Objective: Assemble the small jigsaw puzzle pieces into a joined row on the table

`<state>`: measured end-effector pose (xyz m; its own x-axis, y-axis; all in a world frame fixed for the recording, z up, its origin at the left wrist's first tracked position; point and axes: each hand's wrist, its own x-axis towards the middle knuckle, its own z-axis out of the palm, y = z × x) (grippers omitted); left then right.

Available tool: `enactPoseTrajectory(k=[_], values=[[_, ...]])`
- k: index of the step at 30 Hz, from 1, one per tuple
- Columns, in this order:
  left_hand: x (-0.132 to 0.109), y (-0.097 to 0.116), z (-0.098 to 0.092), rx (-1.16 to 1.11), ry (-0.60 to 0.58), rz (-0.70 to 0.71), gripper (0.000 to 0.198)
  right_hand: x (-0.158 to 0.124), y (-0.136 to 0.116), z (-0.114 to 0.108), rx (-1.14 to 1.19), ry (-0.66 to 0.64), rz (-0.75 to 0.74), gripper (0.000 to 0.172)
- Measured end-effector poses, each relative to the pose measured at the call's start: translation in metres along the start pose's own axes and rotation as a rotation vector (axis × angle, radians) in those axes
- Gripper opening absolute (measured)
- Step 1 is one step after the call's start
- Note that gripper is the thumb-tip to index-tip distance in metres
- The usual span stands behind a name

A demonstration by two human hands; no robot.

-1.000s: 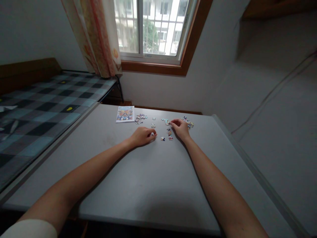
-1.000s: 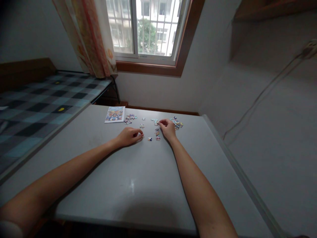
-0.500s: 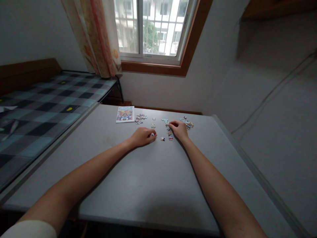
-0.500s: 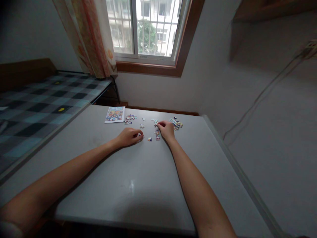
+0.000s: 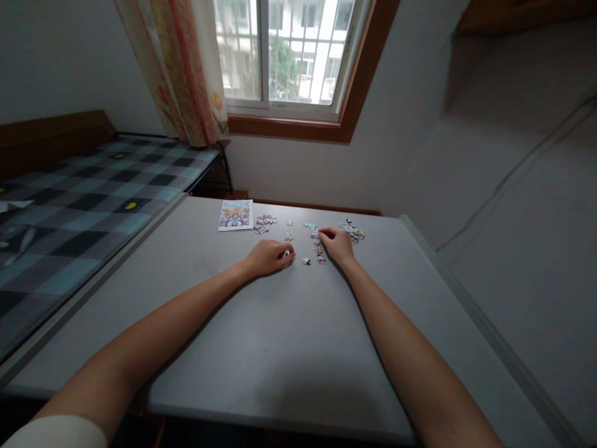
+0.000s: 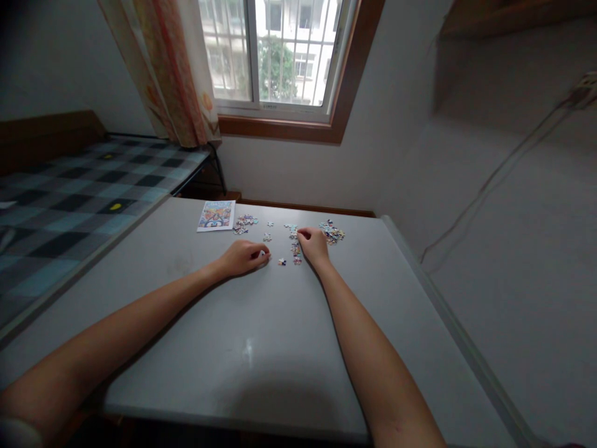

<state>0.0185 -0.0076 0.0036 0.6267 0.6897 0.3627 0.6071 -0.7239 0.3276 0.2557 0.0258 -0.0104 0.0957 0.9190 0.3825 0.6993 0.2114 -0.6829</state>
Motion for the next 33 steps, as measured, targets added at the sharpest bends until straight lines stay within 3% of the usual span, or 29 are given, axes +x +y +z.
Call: enactPoseTrajectory(k=[5,20,29,33], values=[[-0.0003,0.0015,-0.0011,-0.005,-0.001,0.006,0.025,-0.0009,0.0036,-0.0017,-0.083,-0.019,-0.083,0.017],[0.0002,0.0,0.0004,0.013,-0.008,0.0,0.023,-0.0025,0.0024,-0.0018,-0.063,-0.027,-0.081,0.019],[0.0,0.0003,-0.0003,-0.008,0.002,0.014,0.023,-0.0043,0.0037,0.0004,-0.057,-0.031,-0.101,0.027],[0.0002,0.0009,-0.0009,-0.005,-0.001,0.017,0.024,-0.0048,0.0053,0.0004,-0.053,0.002,-0.189,0.037]])
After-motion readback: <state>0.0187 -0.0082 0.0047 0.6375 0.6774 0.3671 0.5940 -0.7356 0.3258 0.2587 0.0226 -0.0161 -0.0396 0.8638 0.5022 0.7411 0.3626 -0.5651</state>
